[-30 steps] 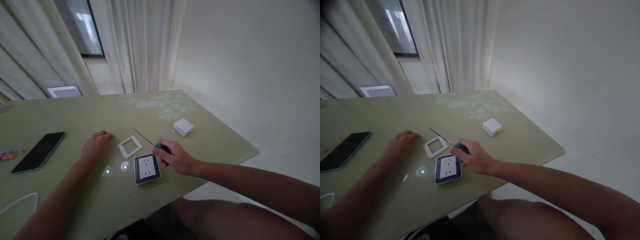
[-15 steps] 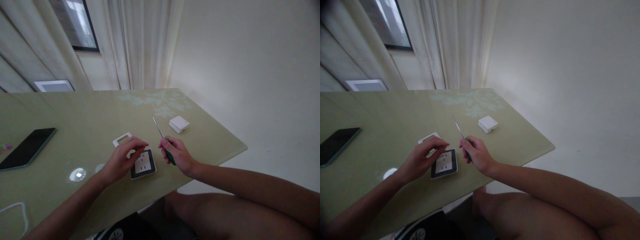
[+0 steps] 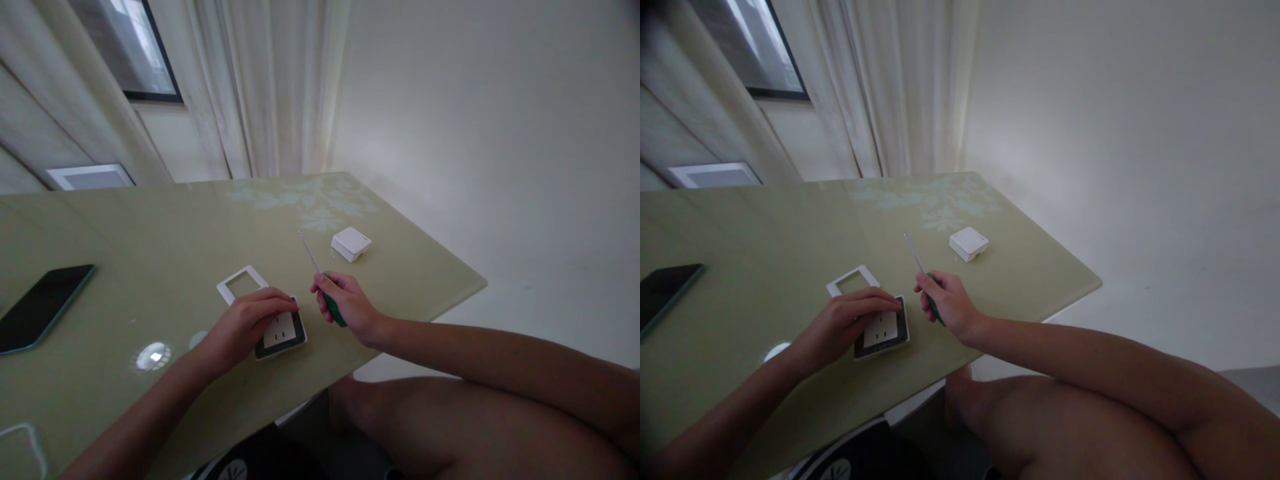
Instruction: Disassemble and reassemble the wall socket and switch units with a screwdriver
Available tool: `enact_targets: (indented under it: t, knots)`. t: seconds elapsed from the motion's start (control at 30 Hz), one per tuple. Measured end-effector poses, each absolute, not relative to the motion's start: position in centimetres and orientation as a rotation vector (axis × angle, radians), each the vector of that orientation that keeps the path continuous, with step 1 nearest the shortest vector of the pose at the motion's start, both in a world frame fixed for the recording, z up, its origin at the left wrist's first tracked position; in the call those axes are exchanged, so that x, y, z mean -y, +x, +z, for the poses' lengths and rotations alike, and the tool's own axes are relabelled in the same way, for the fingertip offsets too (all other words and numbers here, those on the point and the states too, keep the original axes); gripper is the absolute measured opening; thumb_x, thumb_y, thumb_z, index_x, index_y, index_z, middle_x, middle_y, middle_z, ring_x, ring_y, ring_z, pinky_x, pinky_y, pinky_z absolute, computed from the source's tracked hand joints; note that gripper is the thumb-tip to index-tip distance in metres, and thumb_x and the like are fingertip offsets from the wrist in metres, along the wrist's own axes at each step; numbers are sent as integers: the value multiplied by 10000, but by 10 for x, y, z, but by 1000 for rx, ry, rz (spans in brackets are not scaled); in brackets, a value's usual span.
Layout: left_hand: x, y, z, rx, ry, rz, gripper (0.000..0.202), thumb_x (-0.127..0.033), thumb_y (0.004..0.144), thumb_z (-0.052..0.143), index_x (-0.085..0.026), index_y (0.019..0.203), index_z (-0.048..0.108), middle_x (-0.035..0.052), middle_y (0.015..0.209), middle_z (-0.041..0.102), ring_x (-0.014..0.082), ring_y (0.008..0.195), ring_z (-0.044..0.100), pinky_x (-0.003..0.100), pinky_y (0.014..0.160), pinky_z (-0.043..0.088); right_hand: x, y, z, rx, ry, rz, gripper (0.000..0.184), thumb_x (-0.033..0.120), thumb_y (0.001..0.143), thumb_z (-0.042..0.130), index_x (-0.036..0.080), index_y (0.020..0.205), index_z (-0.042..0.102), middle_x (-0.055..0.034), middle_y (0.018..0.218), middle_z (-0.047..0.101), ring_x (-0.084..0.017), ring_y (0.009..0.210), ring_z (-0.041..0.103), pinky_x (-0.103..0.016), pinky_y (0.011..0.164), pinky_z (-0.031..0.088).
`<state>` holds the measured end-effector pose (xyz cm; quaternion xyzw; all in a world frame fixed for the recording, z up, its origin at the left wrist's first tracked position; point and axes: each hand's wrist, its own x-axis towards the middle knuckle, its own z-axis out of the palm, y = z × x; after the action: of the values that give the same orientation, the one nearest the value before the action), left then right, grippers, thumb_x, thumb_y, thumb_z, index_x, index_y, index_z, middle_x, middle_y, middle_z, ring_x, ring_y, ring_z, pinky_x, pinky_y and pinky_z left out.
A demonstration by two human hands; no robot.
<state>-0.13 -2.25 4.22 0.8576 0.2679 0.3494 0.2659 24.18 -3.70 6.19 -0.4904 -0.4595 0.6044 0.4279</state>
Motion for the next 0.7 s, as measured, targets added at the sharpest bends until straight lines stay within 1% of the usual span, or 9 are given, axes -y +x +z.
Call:
enact_targets:
  t: [0.17,0.37,0.53,0.7]
  knots:
    - [21,-2,40,-785,2324,982,270,-131,1086,562,-245,1118,805,47,1117,824,173,976,797,247,846,637,37,242,62,1144,-1225,1508,506,695,881,743,199,842,657,64,614,581,-84,468,515,-225,451,386]
    - [22,0,39,-830,2356,1025,293,-110,1068,568,-252,1113,821,45,1079,790,159,926,772,234,814,624,37,241,61,1144,-1223,1526,515,703,870,744,197,839,653,66,607,578,-84,461,517,-224,449,393]
    - [24,0,38,-825,2348,1003,252,-130,1077,595,-248,1112,815,21,1029,835,148,862,790,212,764,613,38,241,59,1142,-1224,1537,515,700,866,755,195,839,654,65,606,578,-84,468,517,-222,450,392]
    - [23,2,34,-804,2484,1049,277,-168,1113,546,-243,1109,812,35,1035,859,189,926,808,289,857,624,38,242,59,1146,-1222,1541,507,693,870,752,196,836,659,61,610,583,-85,472,520,-224,452,392]
